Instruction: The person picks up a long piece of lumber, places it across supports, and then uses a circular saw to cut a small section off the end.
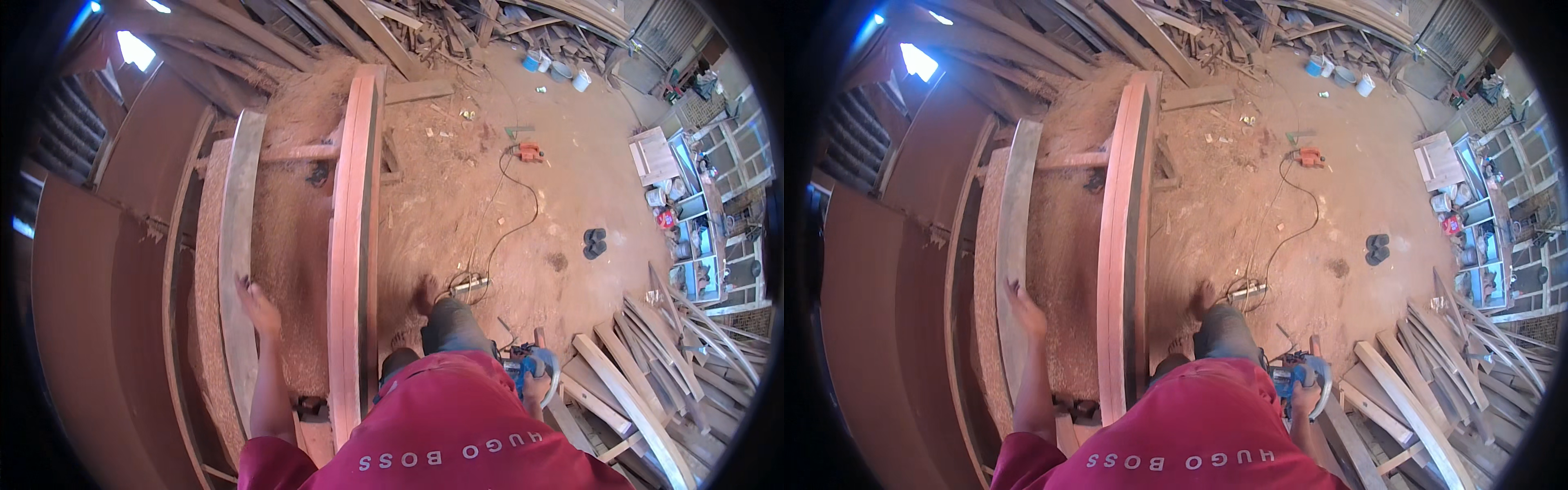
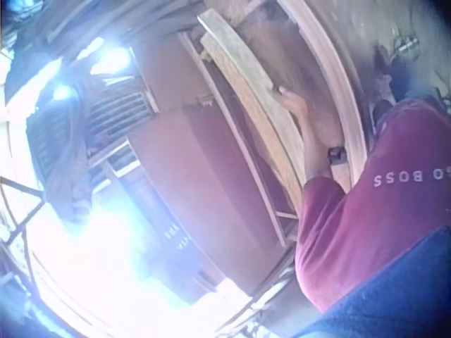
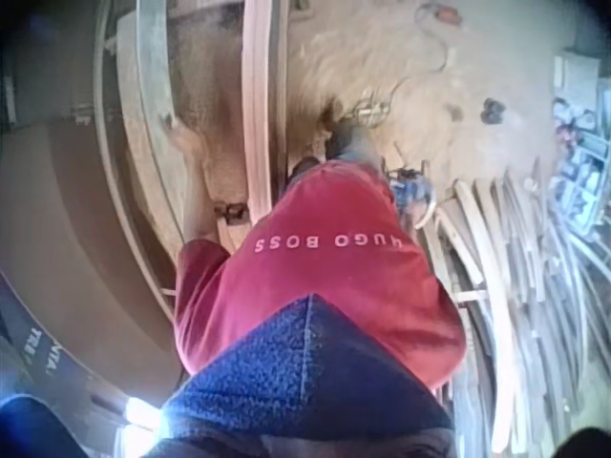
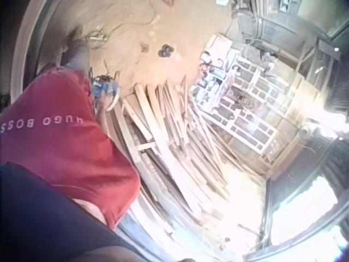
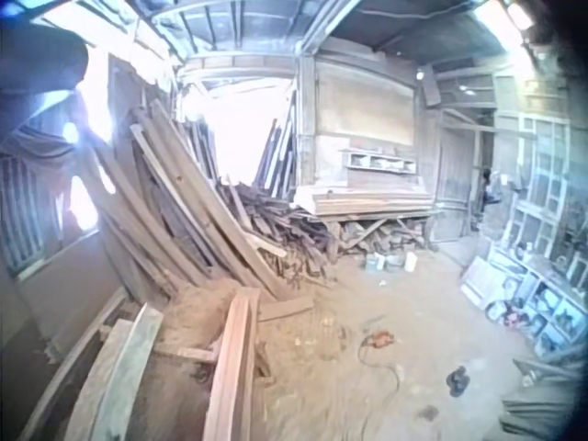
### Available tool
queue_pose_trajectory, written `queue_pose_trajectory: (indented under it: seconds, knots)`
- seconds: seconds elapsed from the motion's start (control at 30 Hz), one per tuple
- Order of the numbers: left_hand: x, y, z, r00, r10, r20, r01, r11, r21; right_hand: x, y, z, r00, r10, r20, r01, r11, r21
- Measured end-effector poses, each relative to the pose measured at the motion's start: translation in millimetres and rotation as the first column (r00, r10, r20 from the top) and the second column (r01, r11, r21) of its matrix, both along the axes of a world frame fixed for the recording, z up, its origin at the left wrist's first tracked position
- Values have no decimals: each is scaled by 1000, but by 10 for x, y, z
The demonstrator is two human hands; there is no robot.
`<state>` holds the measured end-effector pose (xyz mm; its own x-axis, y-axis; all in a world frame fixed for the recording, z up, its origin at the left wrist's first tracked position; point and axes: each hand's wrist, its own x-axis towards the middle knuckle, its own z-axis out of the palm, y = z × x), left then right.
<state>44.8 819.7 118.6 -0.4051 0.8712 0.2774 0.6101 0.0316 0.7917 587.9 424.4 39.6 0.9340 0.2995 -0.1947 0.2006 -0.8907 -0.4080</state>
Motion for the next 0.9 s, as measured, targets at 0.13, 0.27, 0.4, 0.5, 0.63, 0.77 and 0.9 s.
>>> queue_pose_trajectory:
  seconds: [0.13, 0.27, 0.4, 0.5, 0.63, 0.77, 0.9]
  knots:
    - [866, 928, -51, 984, -161, -74, 157, 986, -62, 303, 575, -308, 1000, -10, -3, 9, 993, -114]
    - [1513, 1448, -431, 953, -279, -121, 255, 950, -181, 719, 1329, -419, 994, 52, -98, -61, 994, -91]
    - [2233, 1949, -325, 965, -230, -126, 157, 892, -424, 1162, 2136, -368, 996, 80, -24, -83, 981, -174]
    - [2629, 2522, -251, 953, -223, -207, 131, 915, -382, 1575, 2685, -383, 998, 32, -57, -44, 975, -218]
    - [3086, 3426, -200, 931, -233, -282, 110, 914, -391, 2192, 3412, -583, 997, 77, -24, -80, 967, -243]
    - [3261, 4434, -68, 939, -176, -294, 57, 926, -373, 2502, 4423, -606, 989, 133, -65, -143, 971, -190]
    - [3846, 5282, -67, 901, -183, -392, -60, 845, -531, 3093, 5325, -574, 969, 224, -103, -235, 966, -107]
